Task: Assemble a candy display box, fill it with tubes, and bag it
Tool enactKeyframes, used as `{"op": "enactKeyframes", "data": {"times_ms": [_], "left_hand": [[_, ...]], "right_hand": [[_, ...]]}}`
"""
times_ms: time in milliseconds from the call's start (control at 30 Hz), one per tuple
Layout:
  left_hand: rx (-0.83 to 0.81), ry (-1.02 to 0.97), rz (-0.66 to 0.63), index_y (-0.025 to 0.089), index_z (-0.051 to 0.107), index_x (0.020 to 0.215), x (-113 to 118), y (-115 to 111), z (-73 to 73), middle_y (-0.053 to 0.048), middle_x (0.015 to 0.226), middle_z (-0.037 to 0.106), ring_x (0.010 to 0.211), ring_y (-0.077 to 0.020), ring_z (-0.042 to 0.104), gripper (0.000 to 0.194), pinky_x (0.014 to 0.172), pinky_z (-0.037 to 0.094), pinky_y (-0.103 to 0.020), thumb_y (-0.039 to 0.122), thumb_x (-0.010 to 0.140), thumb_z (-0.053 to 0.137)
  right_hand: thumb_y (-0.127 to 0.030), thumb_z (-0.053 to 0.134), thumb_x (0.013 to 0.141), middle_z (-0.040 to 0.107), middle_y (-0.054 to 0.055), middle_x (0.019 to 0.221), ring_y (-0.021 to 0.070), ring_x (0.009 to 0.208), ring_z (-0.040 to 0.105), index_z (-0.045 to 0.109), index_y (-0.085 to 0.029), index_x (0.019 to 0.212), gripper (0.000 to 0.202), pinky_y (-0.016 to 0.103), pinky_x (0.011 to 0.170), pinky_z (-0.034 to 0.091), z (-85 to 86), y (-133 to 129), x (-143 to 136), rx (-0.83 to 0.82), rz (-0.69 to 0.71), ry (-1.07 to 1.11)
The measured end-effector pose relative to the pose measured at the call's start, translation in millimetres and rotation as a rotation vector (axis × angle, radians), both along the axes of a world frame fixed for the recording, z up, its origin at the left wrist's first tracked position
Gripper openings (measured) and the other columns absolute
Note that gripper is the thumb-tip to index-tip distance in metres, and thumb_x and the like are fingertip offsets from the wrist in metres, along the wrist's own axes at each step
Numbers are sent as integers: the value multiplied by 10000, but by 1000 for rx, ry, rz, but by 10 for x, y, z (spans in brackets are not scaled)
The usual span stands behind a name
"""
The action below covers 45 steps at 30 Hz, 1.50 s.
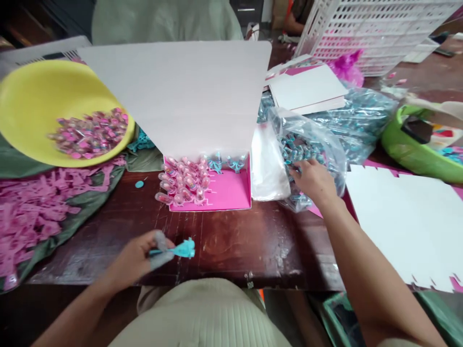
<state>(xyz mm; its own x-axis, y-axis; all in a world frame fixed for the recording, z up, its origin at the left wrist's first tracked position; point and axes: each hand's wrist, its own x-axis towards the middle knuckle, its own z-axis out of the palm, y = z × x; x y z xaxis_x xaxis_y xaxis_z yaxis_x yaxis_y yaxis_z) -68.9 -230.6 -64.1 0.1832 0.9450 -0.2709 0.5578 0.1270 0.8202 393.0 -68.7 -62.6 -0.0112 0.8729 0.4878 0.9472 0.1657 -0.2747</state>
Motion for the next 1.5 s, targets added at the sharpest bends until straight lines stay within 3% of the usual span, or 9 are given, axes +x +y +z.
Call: {"op": "enactKeyframes", "data": {"times_ms": [100,200,300,400,500,667,900,1133,1500], "left_hand": [[14,180,-156,215,643,822,297,-32,-264,-15,877,756,801,-185,687,80,735,514,-300,286,856,657],[206,343,-287,208,650,854,525,3,-331,-12,885,738,840,-193,673,24,766,501,-313,225,864,663],[570,416,-358,192,643,910,671,85,-204,-45,1021,755,1003,-226,675,112,886,502,-359,292,906,694],[1023,482,-281,184,656,1035,725,261,31,-79,1209,738,1198,-245,626,156,1025,454,-396,308,943,676],[1242,639,-146,195,663,1130,672,529,228,-75,1313,705,1298,-276,569,212,1088,391,-454,311,953,667],[1225,745,-206,216,687,1057,518,852,268,-28,1356,683,1300,-277,549,114,1062,383,-467,266,960,653],[1229,700,-219,201,653,882,448,843,259,-37,1304,709,1141,-239,631,104,984,364,-459,102,903,629],[1206,622,-229,223,651,960,363,822,235,-27,1323,701,1135,-227,647,193,1004,376,-461,56,880,598],[1253,586,-185,198,615,841,382,852,222,-33,1274,730,1105,-242,682,146,1011,386,-480,64,862,669]], "right_hand": [[-418,634,930,711,147,968,208,685,605,717,-206,1089,277,353,652,449,-34,-92,-86,122,38,66],[-375,626,951,710,110,1014,240,832,637,694,-222,1153,262,372,770,497,77,-156,-559,314,213,67],[-330,574,991,690,100,1080,260,958,605,709,-234,1146,227,419,876,482,208,-100,-1068,356,373,-91],[-329,566,992,661,101,1174,289,1015,544,735,-241,1074,207,443,853,446,264,53,-1357,348,350,-236],[-382,597,970,632,108,1205,334,1077,483,739,-216,917,225,464,827,401,245,177,-1401,323,288,-335],[-383,592,968,608,109,1158,333,1089,441,714,-205,836,253,483,856,360,159,216,-1271,233,323,-343],[-323,580,968,610,115,1103,336,1070,464,705,-202,831,222,503,878,374,132,251,-1357,192,252,-336],[-307,562,979,618,145,1172,279,1028,581,645,-189,1243,301,431,871,478,43,164,-1179,303,297,5],[-429,513,1022,705,69,1024,257,942,564,756,-262,987,297,407,840,328,-16,213,-1298,336,31,-64]]}}
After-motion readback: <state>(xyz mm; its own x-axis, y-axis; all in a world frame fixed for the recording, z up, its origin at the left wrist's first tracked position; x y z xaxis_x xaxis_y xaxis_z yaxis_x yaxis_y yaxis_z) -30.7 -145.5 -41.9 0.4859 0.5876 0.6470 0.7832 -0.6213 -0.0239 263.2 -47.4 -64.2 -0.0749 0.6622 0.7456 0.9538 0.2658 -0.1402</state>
